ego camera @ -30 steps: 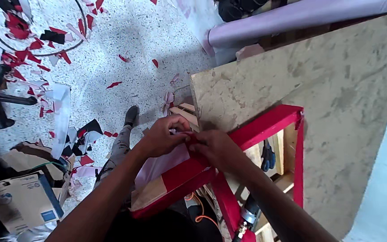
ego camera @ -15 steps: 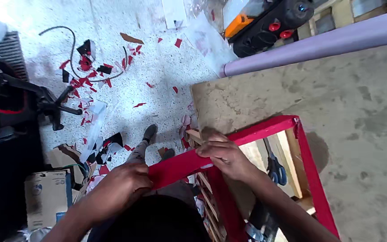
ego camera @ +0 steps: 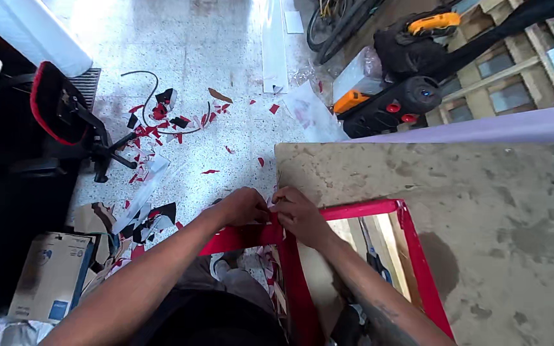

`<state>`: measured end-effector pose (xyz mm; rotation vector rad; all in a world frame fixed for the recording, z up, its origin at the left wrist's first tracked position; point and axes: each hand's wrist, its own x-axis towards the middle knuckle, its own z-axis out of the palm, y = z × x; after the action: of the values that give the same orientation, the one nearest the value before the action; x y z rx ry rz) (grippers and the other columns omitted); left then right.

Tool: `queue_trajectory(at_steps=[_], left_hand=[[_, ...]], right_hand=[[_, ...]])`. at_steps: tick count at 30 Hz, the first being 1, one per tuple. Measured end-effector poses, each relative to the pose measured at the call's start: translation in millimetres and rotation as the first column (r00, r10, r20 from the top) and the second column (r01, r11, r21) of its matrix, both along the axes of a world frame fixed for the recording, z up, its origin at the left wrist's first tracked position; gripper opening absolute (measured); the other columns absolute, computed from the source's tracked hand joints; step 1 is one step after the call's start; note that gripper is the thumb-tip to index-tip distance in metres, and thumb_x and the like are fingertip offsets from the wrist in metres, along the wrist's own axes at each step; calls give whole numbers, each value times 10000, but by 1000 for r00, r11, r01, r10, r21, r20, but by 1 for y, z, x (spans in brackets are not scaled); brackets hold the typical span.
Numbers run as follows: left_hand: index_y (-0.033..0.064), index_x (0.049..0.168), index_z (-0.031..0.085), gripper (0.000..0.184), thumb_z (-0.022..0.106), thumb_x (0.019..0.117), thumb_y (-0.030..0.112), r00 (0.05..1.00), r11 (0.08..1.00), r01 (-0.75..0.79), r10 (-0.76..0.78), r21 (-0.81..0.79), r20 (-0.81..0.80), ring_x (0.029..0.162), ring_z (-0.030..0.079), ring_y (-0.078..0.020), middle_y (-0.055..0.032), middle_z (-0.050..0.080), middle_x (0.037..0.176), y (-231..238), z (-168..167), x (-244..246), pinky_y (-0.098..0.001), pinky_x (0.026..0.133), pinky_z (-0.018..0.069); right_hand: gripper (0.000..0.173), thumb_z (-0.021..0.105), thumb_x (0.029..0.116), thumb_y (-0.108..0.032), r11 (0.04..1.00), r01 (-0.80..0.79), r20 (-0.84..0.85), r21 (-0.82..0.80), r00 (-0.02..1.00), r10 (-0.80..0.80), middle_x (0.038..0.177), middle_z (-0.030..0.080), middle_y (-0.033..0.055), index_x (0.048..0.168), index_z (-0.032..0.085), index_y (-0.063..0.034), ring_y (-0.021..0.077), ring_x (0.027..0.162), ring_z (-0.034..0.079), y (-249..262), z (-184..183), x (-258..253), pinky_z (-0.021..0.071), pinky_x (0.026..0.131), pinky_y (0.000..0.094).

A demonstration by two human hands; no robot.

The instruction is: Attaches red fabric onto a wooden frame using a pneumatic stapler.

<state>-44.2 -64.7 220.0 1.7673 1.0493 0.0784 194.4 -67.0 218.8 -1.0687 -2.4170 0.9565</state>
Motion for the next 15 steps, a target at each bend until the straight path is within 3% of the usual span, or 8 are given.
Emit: queue_trajectory(at_steps=[3, 4, 6, 9, 12, 15], left_hand=[[169, 978, 789, 208, 667, 999, 336, 1000, 999, -4, 5, 53, -16, 870, 700, -135, 15, 742, 924, 5, -4, -2, -454, 829, 586], [180, 964, 788, 210, 674, 992, 354, 1000, 997, -1, 3, 73, -20, 860, 698, -125, 27, 739, 913, 6, -6, -1, -445, 817, 589], [186, 938, 781, 213, 679, 985, 368, 999, 995, 10, -7, 98, -32, 849, 684, -126, 32, 720, 898, 7, -10, 1, -440, 801, 585], [209, 978, 787, 202, 674, 984, 377, 998, 995, 37, -33, 88, -45, 884, 688, -139, 38, 721, 935, 6, -11, -11, -473, 818, 587], [224, 1053, 762, 192, 659, 993, 374, 984, 995, 99, -96, 12, -148, 920, 706, -186, 17, 741, 961, -9, 5, -58, -546, 840, 579], [183, 958, 744, 184, 598, 1020, 275, 922, 990, 141, -125, 17, -366, 891, 699, -233, -20, 722, 913, -56, 40, -144, -536, 816, 573]], right_hand=[[374, 713, 960, -317, 933, 4, 206, -361, 976, 75, 1266, 615, -8, 1321, 684, -227, 124, 1089, 632, 28, 35, 1, 580, 925, 392], [390, 684, 978, -387, 917, 3, 254, -399, 961, 108, 1225, 620, 3, 1334, 675, -227, 131, 1013, 647, 36, 39, -1, 591, 876, 395], [342, 604, 1012, -472, 923, -78, 376, -377, 897, 230, 1088, 655, -7, 1221, 729, -232, 132, 929, 657, 47, 36, -11, 588, 832, 423], [184, 617, 1016, -350, 925, -182, 469, -334, 819, 331, 970, 666, -41, 1008, 769, -246, 135, 896, 663, 49, 33, -30, 583, 786, 453], [130, 656, 993, -304, 970, -177, 467, -167, 852, 236, 959, 670, -42, 989, 769, -240, 141, 902, 668, 33, 31, -26, 588, 782, 433], [123, 667, 976, -281, 996, -84, 346, 1, 935, 79, 934, 670, -60, 955, 774, -225, 111, 910, 660, 14, 18, -16, 586, 799, 376]])
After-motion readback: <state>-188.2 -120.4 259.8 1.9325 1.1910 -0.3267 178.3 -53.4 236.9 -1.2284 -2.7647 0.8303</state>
